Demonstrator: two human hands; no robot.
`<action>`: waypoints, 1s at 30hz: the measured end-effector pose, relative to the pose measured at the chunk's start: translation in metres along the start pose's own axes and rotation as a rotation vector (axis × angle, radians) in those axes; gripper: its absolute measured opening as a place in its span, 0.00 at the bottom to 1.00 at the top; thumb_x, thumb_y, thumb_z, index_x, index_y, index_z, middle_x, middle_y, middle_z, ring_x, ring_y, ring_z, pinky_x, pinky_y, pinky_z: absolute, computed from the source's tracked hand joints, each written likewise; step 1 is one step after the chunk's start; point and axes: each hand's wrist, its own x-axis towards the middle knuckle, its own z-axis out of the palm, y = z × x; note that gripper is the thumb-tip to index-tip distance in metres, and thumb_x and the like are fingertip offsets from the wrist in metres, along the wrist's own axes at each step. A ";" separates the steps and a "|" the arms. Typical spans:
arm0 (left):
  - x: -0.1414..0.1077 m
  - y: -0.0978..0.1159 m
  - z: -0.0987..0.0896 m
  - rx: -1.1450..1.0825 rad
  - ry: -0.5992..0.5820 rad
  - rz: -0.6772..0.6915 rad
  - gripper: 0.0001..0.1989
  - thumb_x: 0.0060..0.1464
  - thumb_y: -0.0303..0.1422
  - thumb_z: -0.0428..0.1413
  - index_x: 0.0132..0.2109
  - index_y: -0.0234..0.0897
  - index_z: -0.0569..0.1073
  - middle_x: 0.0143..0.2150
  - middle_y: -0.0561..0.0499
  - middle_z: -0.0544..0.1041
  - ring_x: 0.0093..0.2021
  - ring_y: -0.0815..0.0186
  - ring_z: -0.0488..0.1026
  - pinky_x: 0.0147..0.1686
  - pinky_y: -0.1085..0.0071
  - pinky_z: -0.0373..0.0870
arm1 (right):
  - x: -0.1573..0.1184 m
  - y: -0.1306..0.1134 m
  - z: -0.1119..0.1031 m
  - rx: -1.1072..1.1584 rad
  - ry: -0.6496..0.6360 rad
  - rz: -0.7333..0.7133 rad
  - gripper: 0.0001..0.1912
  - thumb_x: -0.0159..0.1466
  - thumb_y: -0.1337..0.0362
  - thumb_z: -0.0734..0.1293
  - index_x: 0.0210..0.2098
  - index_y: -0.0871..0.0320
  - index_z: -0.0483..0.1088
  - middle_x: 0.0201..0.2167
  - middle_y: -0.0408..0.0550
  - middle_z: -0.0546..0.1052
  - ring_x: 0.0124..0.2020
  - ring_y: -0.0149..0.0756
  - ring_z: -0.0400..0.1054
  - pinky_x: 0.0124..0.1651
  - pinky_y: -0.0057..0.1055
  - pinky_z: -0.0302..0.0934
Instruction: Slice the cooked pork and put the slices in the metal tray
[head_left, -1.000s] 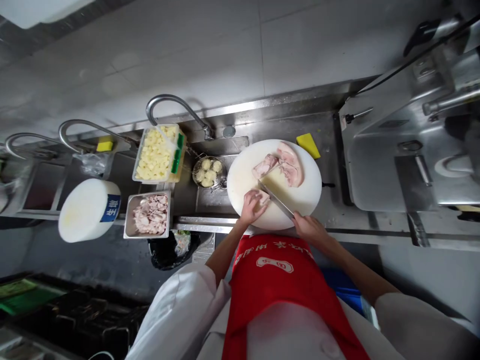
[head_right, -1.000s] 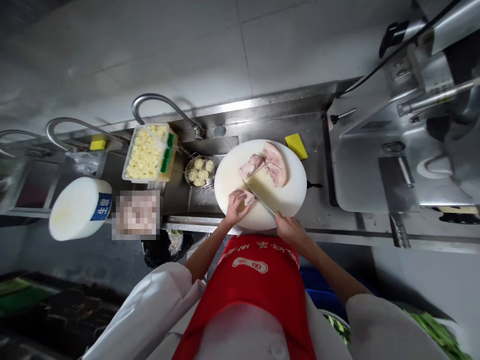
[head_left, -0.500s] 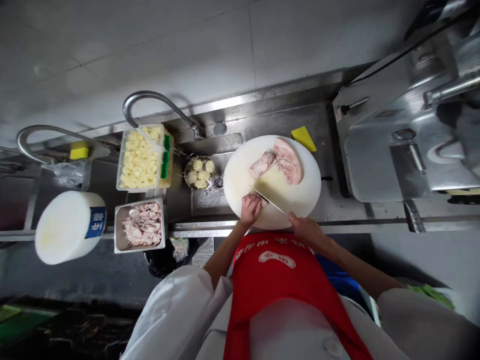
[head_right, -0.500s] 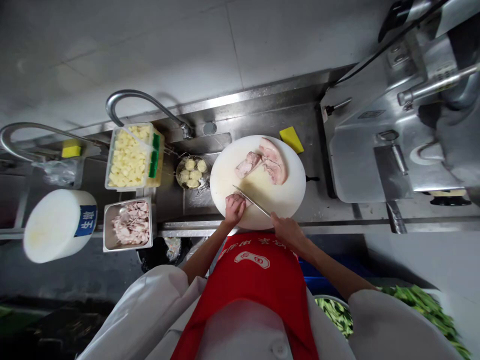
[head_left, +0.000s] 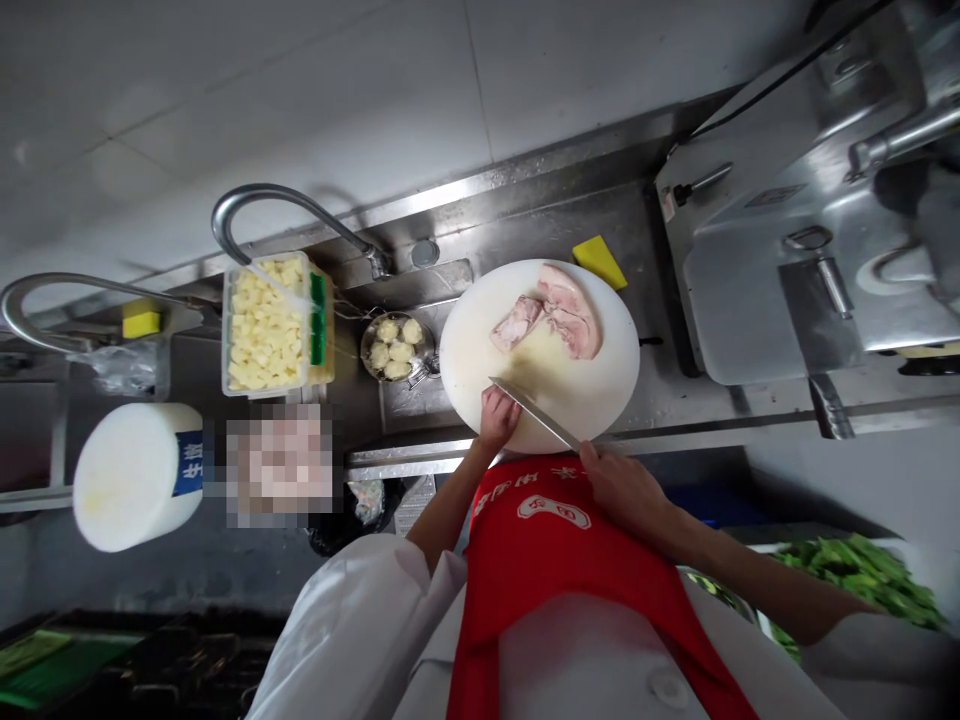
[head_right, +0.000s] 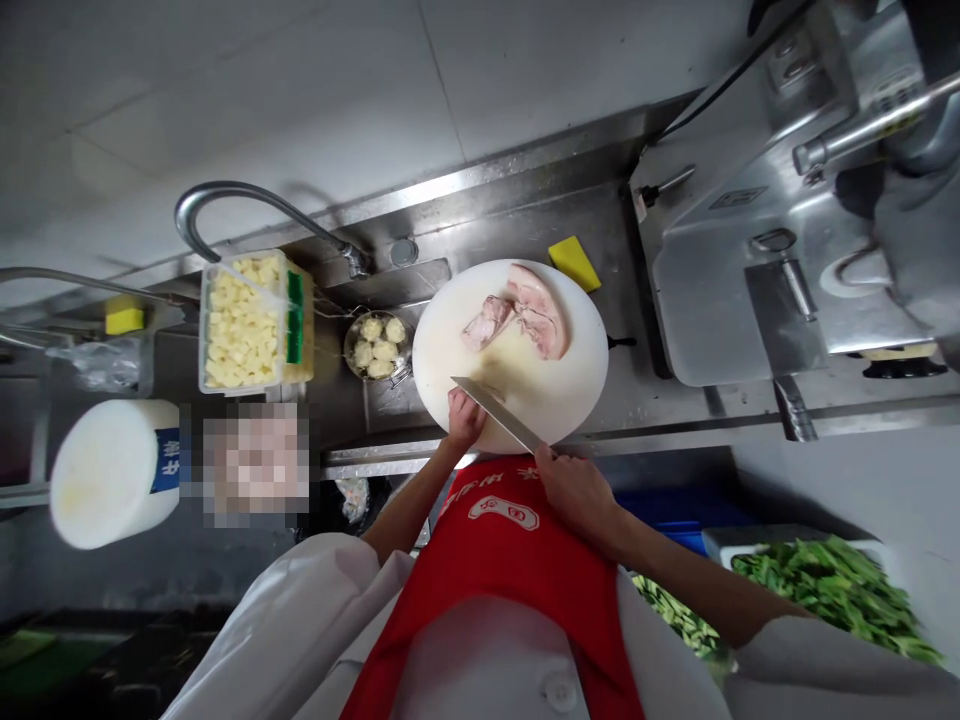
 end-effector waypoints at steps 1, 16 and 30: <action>0.000 0.000 0.000 -0.004 -0.008 -0.011 0.11 0.64 0.37 0.49 0.41 0.39 0.75 0.40 0.42 0.75 0.48 0.56 0.71 0.50 0.53 0.67 | 0.002 -0.001 0.000 0.002 0.010 -0.010 0.17 0.68 0.75 0.52 0.53 0.64 0.61 0.37 0.62 0.79 0.39 0.45 0.78 0.35 0.30 0.64; 0.002 0.002 0.000 0.096 0.044 -0.041 0.09 0.62 0.38 0.53 0.40 0.40 0.75 0.45 0.40 0.72 0.51 0.54 0.68 0.51 0.51 0.66 | 0.011 -0.002 0.011 0.028 0.012 0.015 0.16 0.68 0.74 0.54 0.54 0.64 0.61 0.37 0.62 0.79 0.40 0.48 0.78 0.37 0.33 0.66; 0.009 -0.004 -0.012 -0.025 0.000 -0.027 0.11 0.64 0.37 0.51 0.41 0.40 0.76 0.44 0.42 0.73 0.49 0.57 0.68 0.53 0.54 0.65 | 0.061 -0.017 -0.024 0.044 0.110 -0.007 0.19 0.68 0.74 0.52 0.56 0.65 0.60 0.39 0.61 0.79 0.43 0.46 0.76 0.44 0.34 0.64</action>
